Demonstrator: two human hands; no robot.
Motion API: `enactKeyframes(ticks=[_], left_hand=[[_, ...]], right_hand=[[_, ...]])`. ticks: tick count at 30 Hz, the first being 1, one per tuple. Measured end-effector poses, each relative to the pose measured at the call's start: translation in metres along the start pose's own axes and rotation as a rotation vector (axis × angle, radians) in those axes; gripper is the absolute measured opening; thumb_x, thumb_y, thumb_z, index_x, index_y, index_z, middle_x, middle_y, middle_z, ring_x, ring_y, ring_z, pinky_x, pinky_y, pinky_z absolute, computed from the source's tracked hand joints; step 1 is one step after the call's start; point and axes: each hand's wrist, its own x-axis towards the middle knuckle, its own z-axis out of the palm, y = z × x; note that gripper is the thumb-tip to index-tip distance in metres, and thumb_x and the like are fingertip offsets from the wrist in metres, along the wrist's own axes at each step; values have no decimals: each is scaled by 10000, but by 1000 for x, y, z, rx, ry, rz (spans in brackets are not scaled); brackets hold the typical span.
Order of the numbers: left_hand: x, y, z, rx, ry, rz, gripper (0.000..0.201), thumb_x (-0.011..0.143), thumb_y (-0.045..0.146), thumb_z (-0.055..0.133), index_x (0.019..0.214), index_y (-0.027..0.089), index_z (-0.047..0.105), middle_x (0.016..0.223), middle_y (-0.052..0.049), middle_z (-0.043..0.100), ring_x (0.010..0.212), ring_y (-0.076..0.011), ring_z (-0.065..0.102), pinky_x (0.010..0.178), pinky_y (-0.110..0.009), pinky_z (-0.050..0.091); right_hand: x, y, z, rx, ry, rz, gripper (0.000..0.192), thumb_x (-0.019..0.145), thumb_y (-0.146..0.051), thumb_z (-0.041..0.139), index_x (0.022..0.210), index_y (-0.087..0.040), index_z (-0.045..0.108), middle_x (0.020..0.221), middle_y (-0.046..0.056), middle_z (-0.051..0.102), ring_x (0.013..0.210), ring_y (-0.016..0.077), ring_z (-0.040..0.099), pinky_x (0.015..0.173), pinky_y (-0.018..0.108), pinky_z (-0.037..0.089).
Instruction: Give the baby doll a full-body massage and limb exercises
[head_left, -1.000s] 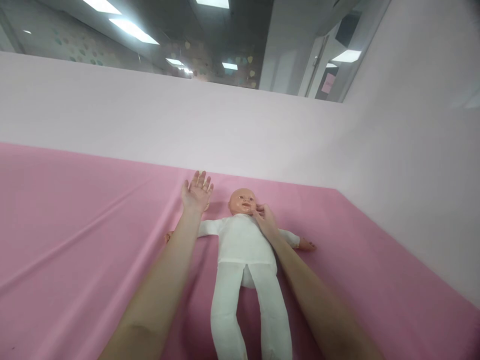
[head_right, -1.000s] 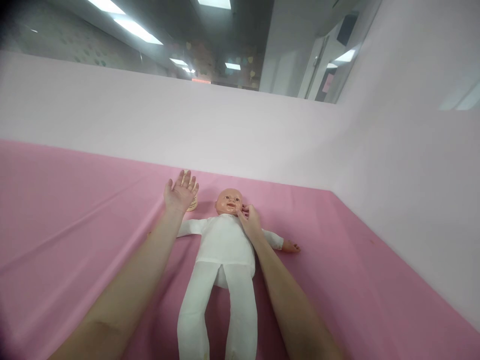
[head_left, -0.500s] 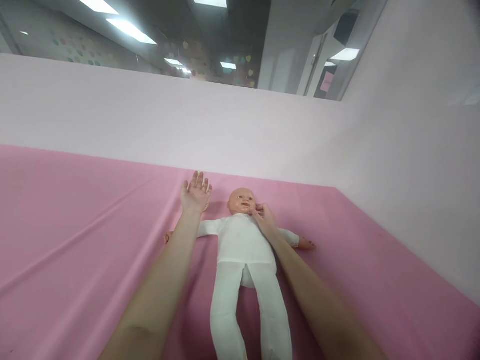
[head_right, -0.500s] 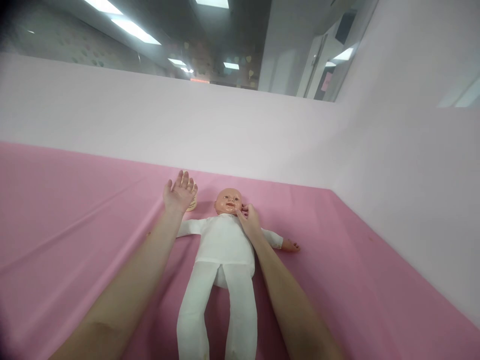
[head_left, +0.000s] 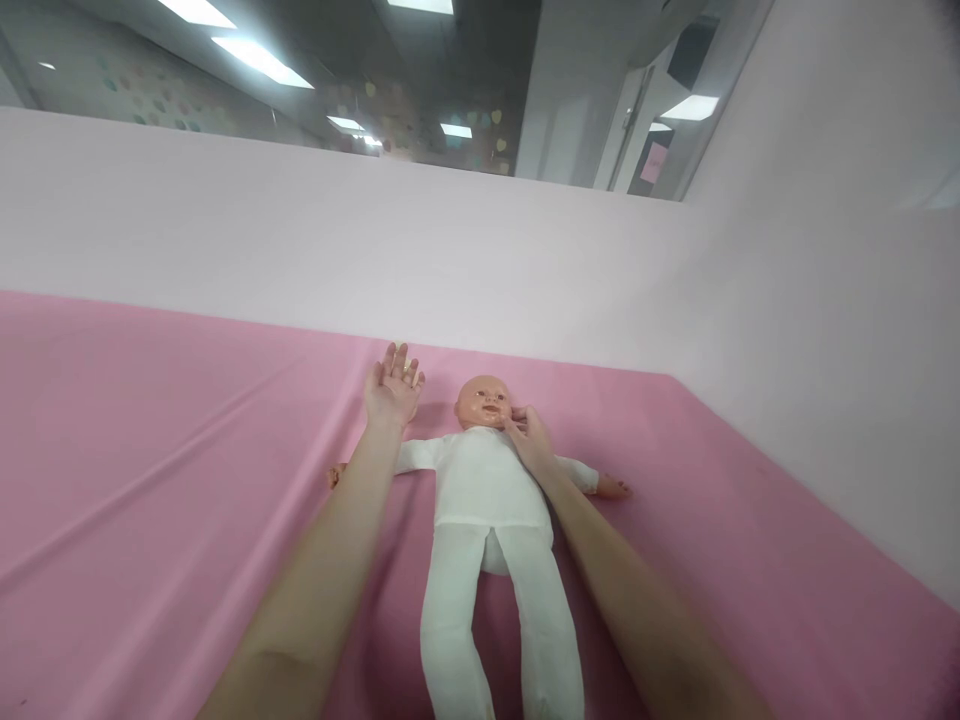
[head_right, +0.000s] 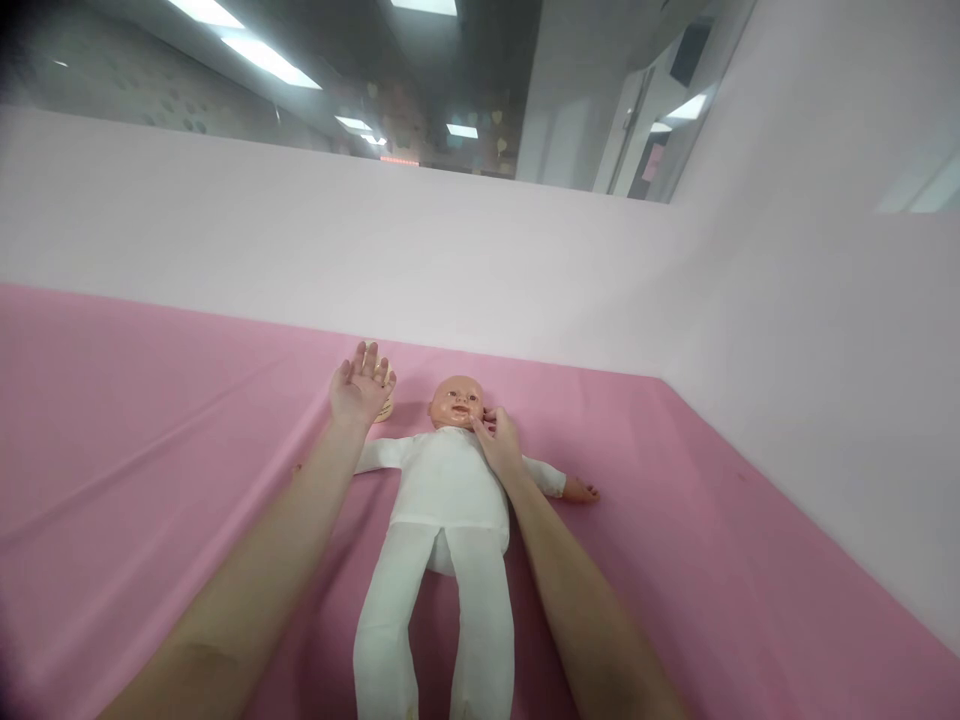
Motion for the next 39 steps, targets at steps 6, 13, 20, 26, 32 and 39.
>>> enactKeyframes(ticks=[6, 13, 20, 26, 32, 39], left_hand=[[0, 0, 1, 2, 10, 1, 338, 922, 431, 430, 1157, 319, 647, 1396, -4, 557, 1056, -203, 622, 794, -350, 552], [0, 0, 2, 18, 20, 5, 328, 918, 418, 435, 1133, 309, 659, 1406, 2, 550, 1038, -196, 626, 778, -339, 556], [0, 0, 2, 23, 23, 3, 326, 923, 410, 425, 1127, 310, 658, 1363, -13, 584, 1022, -194, 634, 767, -336, 557], [0, 0, 3, 47, 44, 9, 314, 918, 407, 437, 1117, 309, 659, 1371, -8, 578, 1041, -198, 629, 777, -328, 551], [1, 0, 1, 55, 41, 14, 328, 905, 403, 447, 1123, 298, 668, 1421, 4, 538, 1039, -198, 627, 763, -328, 551], [3, 1, 0, 30, 53, -9, 319, 905, 402, 442, 1106, 299, 667, 1318, -14, 616, 1009, -192, 642, 758, -321, 550]], right_hand=[[1, 2, 0, 17, -2, 1, 336, 835, -533, 594, 954, -218, 575, 1072, 65, 674, 952, 195, 655, 825, 340, 519], [1, 3, 0, 12, -1, 2, 344, 833, -537, 593, 947, -214, 568, 1075, 64, 671, 953, 197, 652, 828, 348, 519], [0, -2, -1, 8, 0, 1, 345, 828, -543, 593, 933, -215, 566, 1053, 64, 676, 959, 205, 650, 836, 356, 514], [0, -2, 0, 21, 1, 0, 348, 833, -540, 593, 955, -215, 569, 1067, 66, 674, 956, 206, 655, 833, 357, 516], [0, -2, -1, 17, -5, 0, 341, 836, -535, 594, 945, -214, 565, 1054, 67, 677, 942, 201, 658, 828, 352, 518], [2, 2, 1, 21, 4, -10, 344, 830, -542, 601, 932, -217, 561, 1047, 63, 678, 900, 202, 666, 795, 353, 532]])
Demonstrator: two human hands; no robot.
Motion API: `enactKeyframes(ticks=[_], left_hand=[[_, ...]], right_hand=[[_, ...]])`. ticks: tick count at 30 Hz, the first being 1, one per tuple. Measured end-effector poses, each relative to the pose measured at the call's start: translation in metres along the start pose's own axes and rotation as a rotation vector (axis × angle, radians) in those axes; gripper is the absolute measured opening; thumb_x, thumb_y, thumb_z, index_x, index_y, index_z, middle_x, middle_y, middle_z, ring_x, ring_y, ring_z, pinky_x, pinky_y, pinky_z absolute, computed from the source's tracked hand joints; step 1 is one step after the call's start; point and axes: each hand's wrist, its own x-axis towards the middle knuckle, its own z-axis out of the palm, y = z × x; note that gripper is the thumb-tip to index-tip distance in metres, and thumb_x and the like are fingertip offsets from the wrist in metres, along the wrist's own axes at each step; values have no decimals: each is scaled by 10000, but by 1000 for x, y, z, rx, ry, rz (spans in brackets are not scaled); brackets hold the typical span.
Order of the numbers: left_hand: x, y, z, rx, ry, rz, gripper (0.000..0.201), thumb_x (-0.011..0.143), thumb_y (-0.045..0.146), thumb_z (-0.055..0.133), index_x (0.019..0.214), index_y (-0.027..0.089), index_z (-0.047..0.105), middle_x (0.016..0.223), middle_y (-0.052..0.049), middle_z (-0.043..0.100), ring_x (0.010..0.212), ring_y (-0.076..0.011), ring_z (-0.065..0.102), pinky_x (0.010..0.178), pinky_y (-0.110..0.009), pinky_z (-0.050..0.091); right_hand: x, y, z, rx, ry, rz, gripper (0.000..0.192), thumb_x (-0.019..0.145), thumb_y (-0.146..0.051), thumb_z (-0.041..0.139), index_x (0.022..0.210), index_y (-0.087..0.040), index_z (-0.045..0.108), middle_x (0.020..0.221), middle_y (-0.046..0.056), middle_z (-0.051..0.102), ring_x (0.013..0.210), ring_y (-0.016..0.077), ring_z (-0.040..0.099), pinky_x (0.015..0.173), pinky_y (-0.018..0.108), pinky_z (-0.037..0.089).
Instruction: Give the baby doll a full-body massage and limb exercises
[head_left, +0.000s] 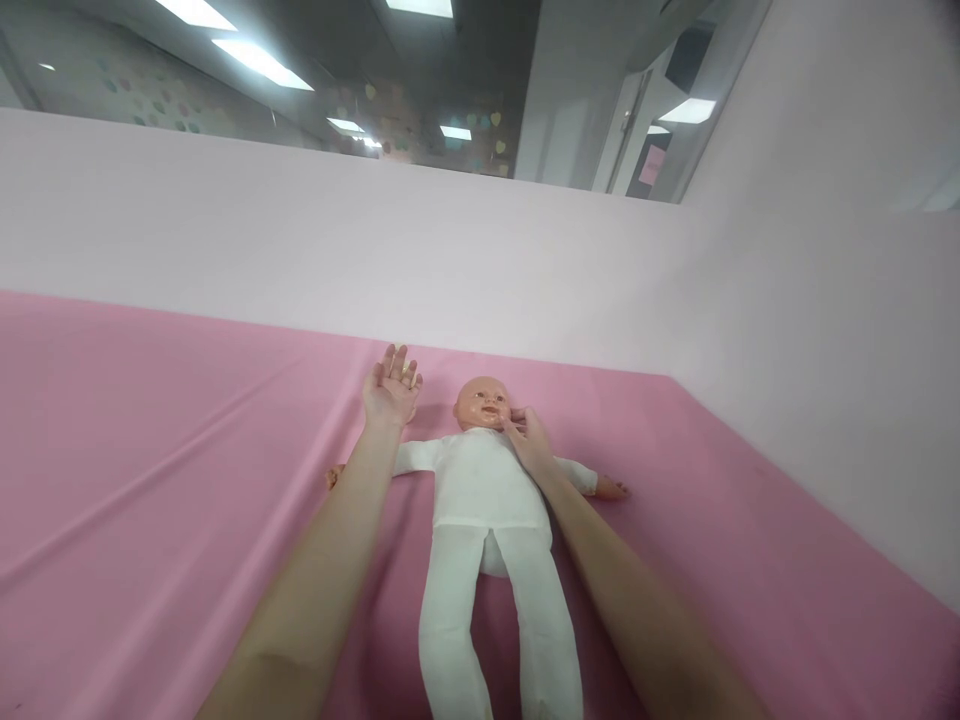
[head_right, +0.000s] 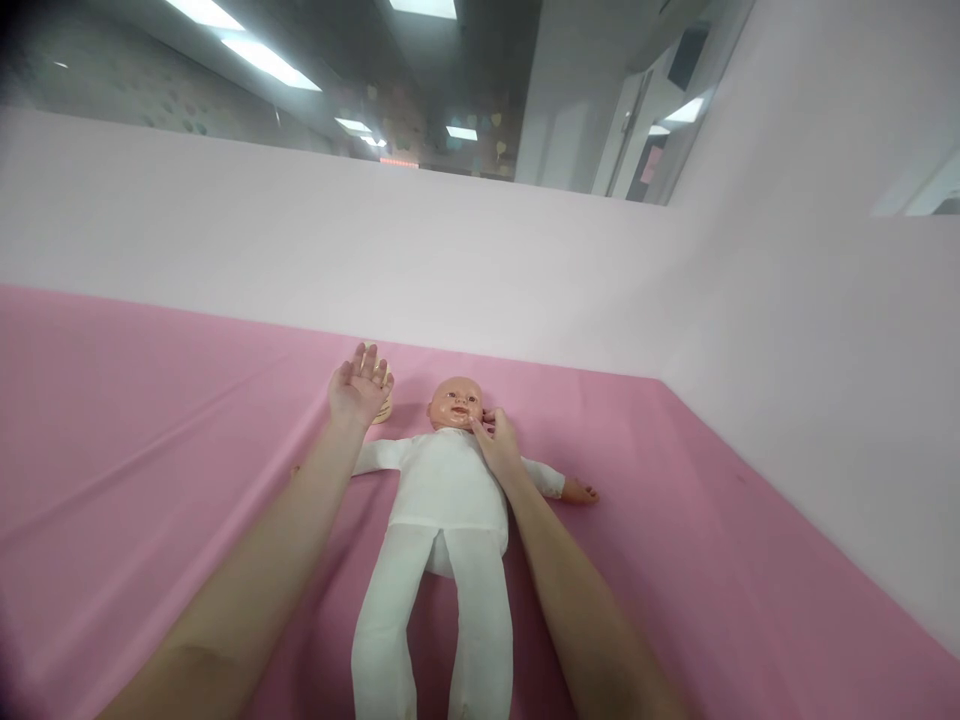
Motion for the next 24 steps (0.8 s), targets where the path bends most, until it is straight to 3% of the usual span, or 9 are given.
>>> enactKeyframes(ticks=[5, 9, 12, 14, 18, 21, 23, 24], left_hand=[[0, 1, 4, -6, 56, 4, 276, 892, 375, 462, 1066, 284, 656, 1192, -24, 668, 923, -173, 659, 770, -323, 540], [1, -2, 7, -9, 154, 31, 144, 874, 315, 508, 796, 222, 585, 869, -20, 693, 738, -139, 648, 713, -290, 523], [1, -7, 9, -3, 195, 69, 261, 846, 278, 581, 639, 211, 437, 541, 41, 509, 551, -109, 577, 637, -257, 502], [0, -11, 11, 10, 162, 76, 343, 859, 270, 594, 601, 216, 374, 455, 71, 366, 475, -95, 526, 603, -245, 493], [-7, -27, 24, 44, 47, 31, 409, 929, 338, 565, 596, 220, 358, 436, 82, 293, 428, -92, 475, 603, -255, 501], [-19, -50, 39, 119, -17, 20, 252, 923, 293, 585, 699, 208, 511, 536, 51, 476, 536, -100, 569, 688, -256, 516], [-32, -71, 46, 189, -110, -9, 48, 897, 242, 612, 868, 204, 619, 770, -6, 646, 741, -124, 664, 803, -270, 522], [-39, -83, 48, 204, -146, -34, 84, 894, 247, 613, 963, 210, 643, 929, -36, 686, 887, -153, 680, 878, -295, 516]], right_hand=[[0, 1, 0, -3, 6, 14, 344, 823, -548, 603, 926, -222, 560, 1047, 57, 677, 935, 207, 663, 817, 356, 526], [0, 0, 0, -4, -8, 22, 348, 829, -552, 597, 939, -224, 555, 1040, 58, 675, 934, 210, 658, 815, 356, 520], [-1, 2, -1, -47, 0, -2, 329, 876, -552, 531, 933, -228, 552, 985, 52, 677, 922, 216, 645, 842, 379, 504], [-2, 3, -3, -76, 12, -22, 332, 917, -546, 458, 952, -232, 559, 982, 52, 673, 947, 224, 630, 885, 401, 484], [-5, -5, -5, -146, 82, -150, 371, 957, -506, 382, 1108, -224, 570, 1164, 84, 624, 1142, 242, 549, 1035, 440, 406], [-13, -28, 0, -167, 104, -310, 414, 977, -472, 358, 1252, -219, 537, 1325, 98, 549, 1285, 246, 456, 1134, 455, 315], [-22, -48, 9, -111, 30, -386, 472, 989, -463, 341, 1389, -237, 449, 1456, 80, 456, 1383, 237, 373, 1179, 437, 268], [-27, -57, 14, -95, -47, -407, 501, 993, -461, 337, 1448, -257, 390, 1515, 56, 396, 1428, 235, 317, 1197, 430, 243]])
